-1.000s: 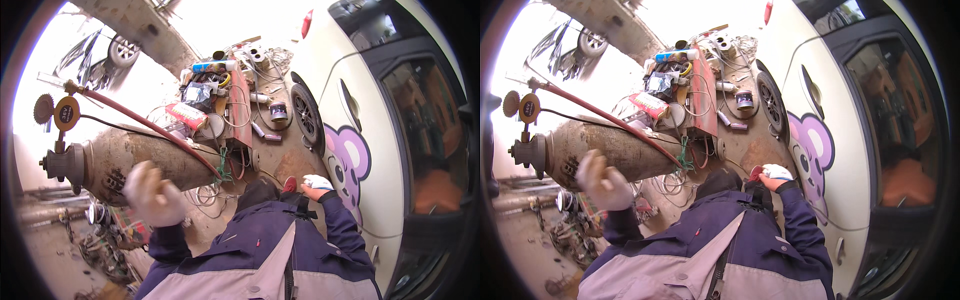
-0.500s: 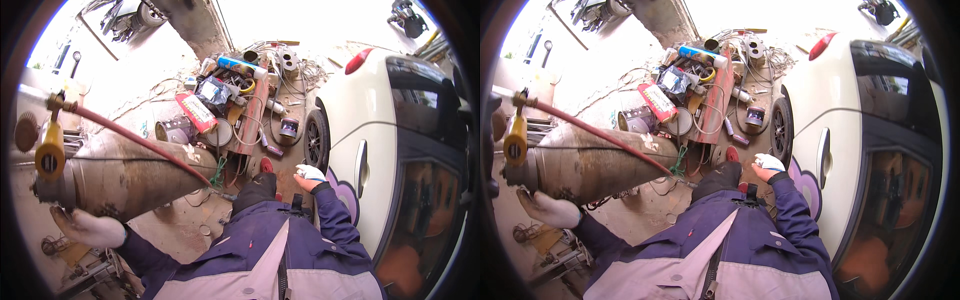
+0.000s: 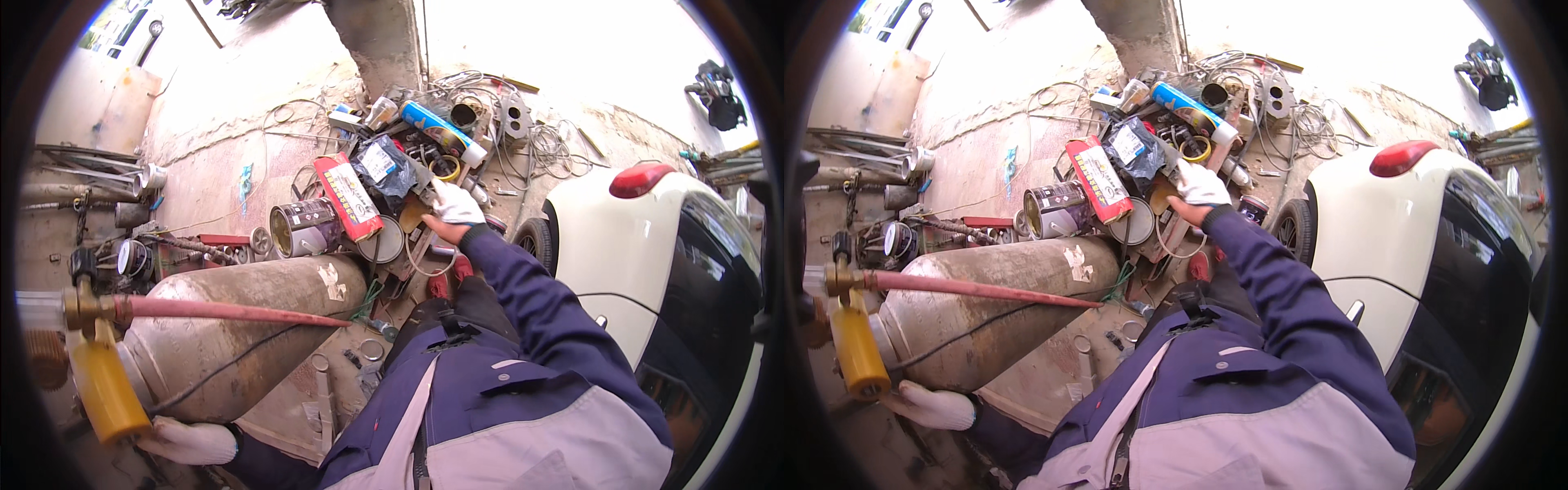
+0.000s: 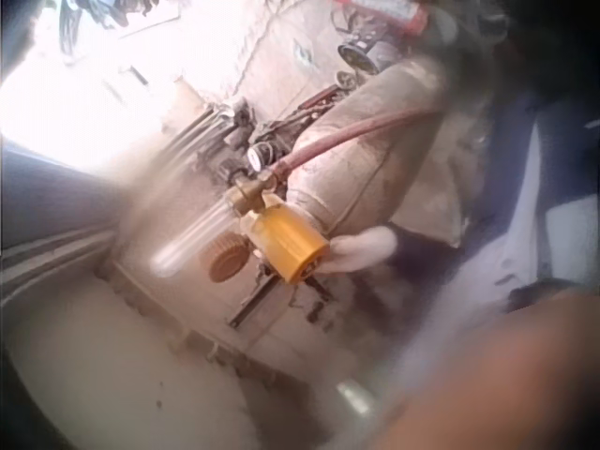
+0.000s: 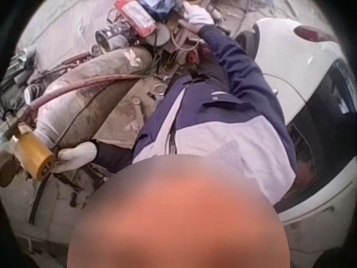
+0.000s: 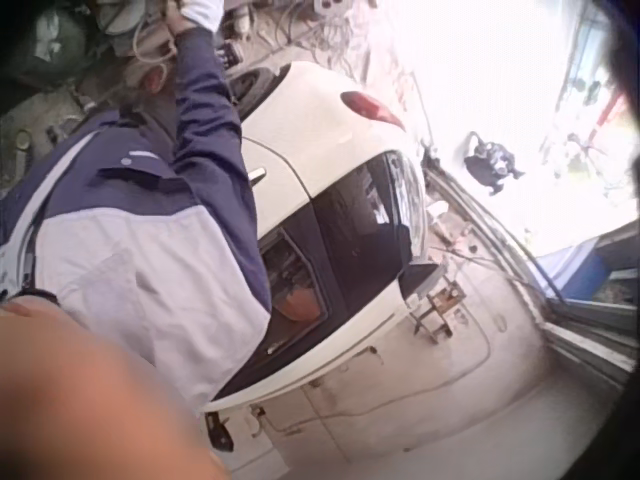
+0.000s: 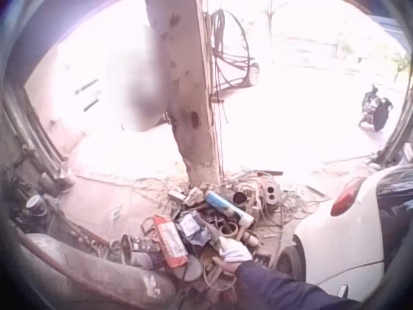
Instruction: The person walks to a wall and kneels to pack a fibrous material into a hole. They then stand, pick up a chain, and walk to a car with an open hood to place the chain inside. Finally, they walk to a workbench and handle a small metal part.
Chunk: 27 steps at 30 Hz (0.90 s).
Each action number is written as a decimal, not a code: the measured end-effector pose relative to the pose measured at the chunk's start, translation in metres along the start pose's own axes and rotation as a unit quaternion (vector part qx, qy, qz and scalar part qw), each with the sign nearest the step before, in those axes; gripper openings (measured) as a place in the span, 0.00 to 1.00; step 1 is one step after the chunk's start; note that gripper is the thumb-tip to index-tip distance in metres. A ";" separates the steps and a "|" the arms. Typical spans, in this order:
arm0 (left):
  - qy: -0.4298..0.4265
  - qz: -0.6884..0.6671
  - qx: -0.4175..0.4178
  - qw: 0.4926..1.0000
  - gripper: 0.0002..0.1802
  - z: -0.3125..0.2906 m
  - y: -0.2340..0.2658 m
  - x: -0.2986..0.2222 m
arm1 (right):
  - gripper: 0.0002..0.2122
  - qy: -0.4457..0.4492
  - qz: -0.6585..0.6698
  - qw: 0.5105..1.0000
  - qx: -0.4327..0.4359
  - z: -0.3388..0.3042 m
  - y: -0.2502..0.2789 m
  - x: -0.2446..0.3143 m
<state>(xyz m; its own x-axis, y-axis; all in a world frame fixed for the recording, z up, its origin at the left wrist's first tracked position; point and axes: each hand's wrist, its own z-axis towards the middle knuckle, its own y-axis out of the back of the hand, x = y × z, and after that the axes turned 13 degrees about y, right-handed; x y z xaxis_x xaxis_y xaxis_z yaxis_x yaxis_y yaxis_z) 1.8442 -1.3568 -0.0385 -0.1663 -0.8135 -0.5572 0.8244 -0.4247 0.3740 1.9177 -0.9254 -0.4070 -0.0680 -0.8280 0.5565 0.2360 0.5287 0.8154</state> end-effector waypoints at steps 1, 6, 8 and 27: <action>0.012 -0.012 0.006 1.000 0.41 -0.001 0.001 0.002 | 0.41 0.011 0.001 1.000 -0.012 0.024 -0.005 0.000; 0.056 0.038 -0.003 0.998 0.43 -0.003 0.011 0.006 | 0.50 -0.023 -0.094 0.994 0.061 0.098 -0.042 0.006; 0.115 0.052 -0.015 0.992 0.44 -0.003 0.013 0.004 | 0.41 -0.015 -0.138 0.987 0.082 0.111 -0.056 -0.004; 0.020 0.013 -0.004 1.000 0.41 -0.009 0.000 -0.015 | 0.17 -0.015 0.180 0.980 -0.085 0.160 0.051 -0.137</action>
<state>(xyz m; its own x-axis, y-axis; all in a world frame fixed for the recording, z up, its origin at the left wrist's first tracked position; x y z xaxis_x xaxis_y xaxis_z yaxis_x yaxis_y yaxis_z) 1.8522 -1.3410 -0.0370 -0.1233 -0.8072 -0.5773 0.8327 -0.4006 0.3823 1.7843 -0.7551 -0.4161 0.0214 -0.5860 0.8101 0.4081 0.7448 0.5280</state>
